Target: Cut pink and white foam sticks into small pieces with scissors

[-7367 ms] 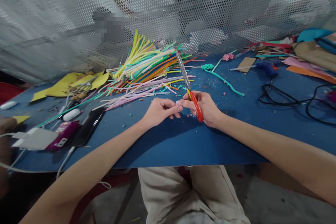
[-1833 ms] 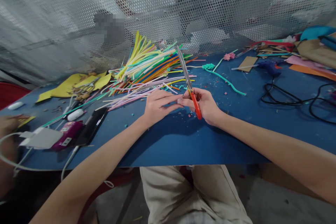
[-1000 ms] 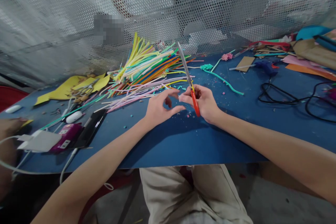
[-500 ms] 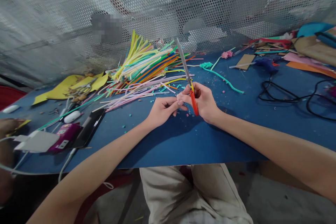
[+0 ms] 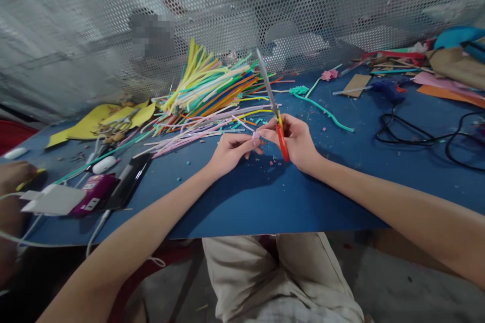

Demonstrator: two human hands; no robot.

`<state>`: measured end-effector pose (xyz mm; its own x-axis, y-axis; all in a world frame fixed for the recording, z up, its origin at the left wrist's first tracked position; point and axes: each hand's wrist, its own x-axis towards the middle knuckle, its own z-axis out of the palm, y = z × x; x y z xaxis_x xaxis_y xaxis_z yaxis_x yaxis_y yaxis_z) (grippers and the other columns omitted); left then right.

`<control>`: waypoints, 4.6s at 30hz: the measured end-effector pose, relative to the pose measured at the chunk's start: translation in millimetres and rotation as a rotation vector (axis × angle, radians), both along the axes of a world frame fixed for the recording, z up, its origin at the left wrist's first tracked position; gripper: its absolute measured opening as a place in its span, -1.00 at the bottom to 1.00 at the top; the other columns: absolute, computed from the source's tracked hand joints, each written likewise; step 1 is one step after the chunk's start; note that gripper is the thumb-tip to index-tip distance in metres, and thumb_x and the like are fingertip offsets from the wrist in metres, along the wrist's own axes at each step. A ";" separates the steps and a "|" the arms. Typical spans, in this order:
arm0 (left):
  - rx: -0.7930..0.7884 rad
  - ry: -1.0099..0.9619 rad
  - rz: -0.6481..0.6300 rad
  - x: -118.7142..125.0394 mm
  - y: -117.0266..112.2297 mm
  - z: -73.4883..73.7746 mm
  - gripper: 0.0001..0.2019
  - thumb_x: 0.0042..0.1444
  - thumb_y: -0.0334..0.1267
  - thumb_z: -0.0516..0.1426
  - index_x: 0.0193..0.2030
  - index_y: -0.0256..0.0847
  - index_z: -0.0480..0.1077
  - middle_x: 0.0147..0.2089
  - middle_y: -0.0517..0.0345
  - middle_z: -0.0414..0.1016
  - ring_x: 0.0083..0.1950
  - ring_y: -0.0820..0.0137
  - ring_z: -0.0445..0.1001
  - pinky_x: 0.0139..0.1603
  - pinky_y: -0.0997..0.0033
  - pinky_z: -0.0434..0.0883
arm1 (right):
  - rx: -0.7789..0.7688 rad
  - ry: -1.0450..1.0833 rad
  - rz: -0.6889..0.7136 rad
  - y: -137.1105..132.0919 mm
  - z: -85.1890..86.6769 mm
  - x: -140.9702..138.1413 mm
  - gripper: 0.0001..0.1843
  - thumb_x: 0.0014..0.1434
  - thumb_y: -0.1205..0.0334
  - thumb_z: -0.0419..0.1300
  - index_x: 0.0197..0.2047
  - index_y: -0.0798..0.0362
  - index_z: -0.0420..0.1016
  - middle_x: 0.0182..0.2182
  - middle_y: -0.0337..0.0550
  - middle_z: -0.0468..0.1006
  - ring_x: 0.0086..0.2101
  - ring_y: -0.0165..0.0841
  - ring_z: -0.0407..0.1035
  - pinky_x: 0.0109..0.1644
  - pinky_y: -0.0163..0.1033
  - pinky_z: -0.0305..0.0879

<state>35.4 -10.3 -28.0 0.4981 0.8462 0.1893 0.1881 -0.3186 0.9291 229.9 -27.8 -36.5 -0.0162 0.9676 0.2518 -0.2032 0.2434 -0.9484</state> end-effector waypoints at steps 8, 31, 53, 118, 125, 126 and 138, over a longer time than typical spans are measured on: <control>0.130 0.165 -0.062 -3.8 3.8 -3.8 -0.57 0.26 0.07 0.16 -0.34 -0.28 0.63 -0.42 0.09 0.61 -0.51 0.53 0.35 -0.45 0.55 0.28 | 0.041 -0.108 0.067 -3.4 1.0 -0.5 -0.68 -0.08 0.13 0.53 -0.30 -0.02 0.52 -0.36 -0.22 0.64 -0.42 -0.33 0.51 -0.28 -0.19 0.51; 0.450 0.351 0.134 -34.1 27.2 20.2 -0.60 0.32 0.05 0.10 -0.25 -0.22 0.60 -0.32 0.11 0.64 -0.47 0.50 0.39 -0.40 0.47 0.30 | 0.059 -0.265 -0.113 9.7 -0.2 15.0 -0.67 -0.08 0.11 0.50 -0.32 0.04 0.52 -0.43 -0.23 0.57 -0.44 -0.40 0.40 -0.32 -0.25 0.35; 0.666 0.667 -0.151 -41.7 35.5 5.8 -0.72 0.31 0.01 0.13 -0.15 -0.04 0.63 -0.18 0.13 0.64 -0.22 0.39 0.56 -0.18 0.44 0.36 | 0.112 -1.270 0.231 19.9 22.6 58.8 -0.47 0.00 -0.14 0.36 -0.66 0.01 0.22 -0.69 -0.32 0.25 -0.59 -0.44 0.06 -0.46 -0.22 -0.02; 0.494 1.104 0.470 -43.5 58.3 -5.4 -0.78 0.33 -0.08 0.06 -0.03 -0.07 0.44 -0.16 -0.01 0.61 -0.17 0.16 0.56 -0.20 0.27 0.37 | -0.326 0.097 0.214 19.2 -8.4 13.7 -0.75 -0.05 0.29 0.44 -0.35 0.11 0.45 -0.50 -0.21 0.49 -0.50 -0.44 0.34 -0.43 -0.28 0.33; 0.584 1.029 0.460 -41.4 53.2 0.3 -0.77 0.36 -0.10 0.04 -0.06 -0.06 0.49 0.04 0.02 0.54 -0.02 0.15 0.52 -0.19 0.29 0.32 | -0.282 0.029 0.185 19.9 -10.2 15.1 -0.73 -0.04 0.24 0.44 -0.33 0.12 0.47 -0.47 -0.20 0.52 -0.48 -0.42 0.38 -0.40 -0.27 0.36; 0.593 1.008 0.471 -41.1 52.0 1.9 -0.77 0.36 -0.10 0.04 -0.06 -0.07 0.49 0.06 0.01 0.52 -0.02 0.15 0.52 -0.20 0.29 0.32 | -0.275 -0.001 0.173 19.9 -10.7 14.9 -0.72 -0.04 0.23 0.45 -0.32 0.12 0.47 -0.45 -0.20 0.53 -0.46 -0.41 0.40 -0.38 -0.27 0.38; -0.062 -0.262 0.098 -0.8 17.2 -2.1 -0.63 0.12 0.03 0.31 -0.12 -0.21 0.44 -0.28 0.21 0.47 -0.33 0.47 0.49 -0.16 0.39 0.49 | -0.041 -0.006 0.120 5.4 -0.1 8.0 -0.52 -0.16 0.13 0.55 -0.25 0.01 0.41 -0.36 -0.24 0.59 -0.41 -0.31 0.51 -0.20 -0.12 0.51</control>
<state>34.6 6.9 -30.1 0.3542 0.9018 0.2475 -0.0343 -0.2519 0.9671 237.9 -22.4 -36.6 -0.1338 0.9681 0.2119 -0.2223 0.1790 -0.9584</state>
